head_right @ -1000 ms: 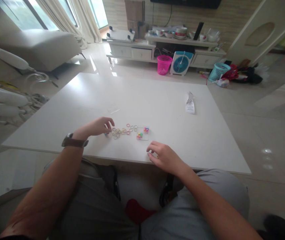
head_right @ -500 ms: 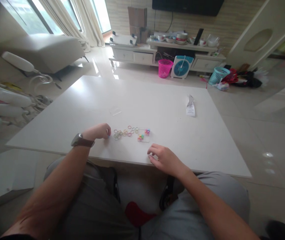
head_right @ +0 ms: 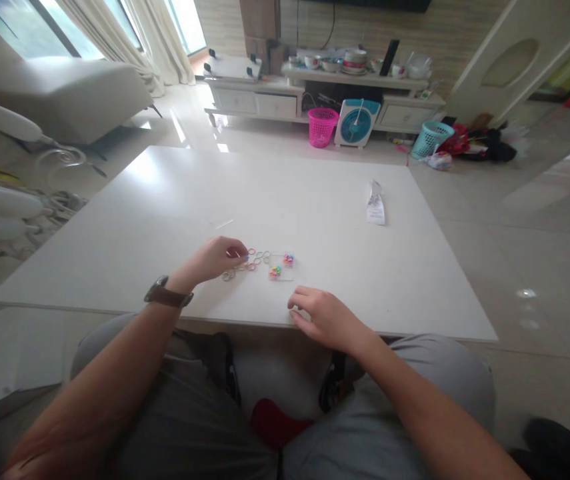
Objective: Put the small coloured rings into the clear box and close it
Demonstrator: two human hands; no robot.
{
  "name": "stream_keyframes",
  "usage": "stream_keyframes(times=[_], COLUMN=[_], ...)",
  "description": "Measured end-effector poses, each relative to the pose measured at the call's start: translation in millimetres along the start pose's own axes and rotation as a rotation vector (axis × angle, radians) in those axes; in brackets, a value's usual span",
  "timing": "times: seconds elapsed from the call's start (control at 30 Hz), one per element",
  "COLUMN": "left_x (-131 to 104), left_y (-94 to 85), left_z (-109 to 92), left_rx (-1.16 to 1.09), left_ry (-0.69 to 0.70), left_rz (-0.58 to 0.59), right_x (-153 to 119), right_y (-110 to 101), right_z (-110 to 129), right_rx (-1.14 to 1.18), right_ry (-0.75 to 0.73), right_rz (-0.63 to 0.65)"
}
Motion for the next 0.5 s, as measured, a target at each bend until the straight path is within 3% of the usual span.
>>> stream_keyframes(times=[0.5], left_x=[-3.3], left_y=[33.2], left_z=[-34.1], left_rx=[-0.075], left_ry=[0.183], left_rz=[-0.136], right_x=[0.5], right_y=[4.1], right_z=[-2.2], right_rx=[-0.031], right_ry=[0.01], right_rz=[0.021])
Point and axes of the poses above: each hand's wrist, its own x-axis towards the middle knuckle, its own y-axis out of the palm, z = x × y, the point moved 2 cm from there along x, towards the middle knuckle, and after that the axes turned 14 degrees about x, right-handed, at the moved point
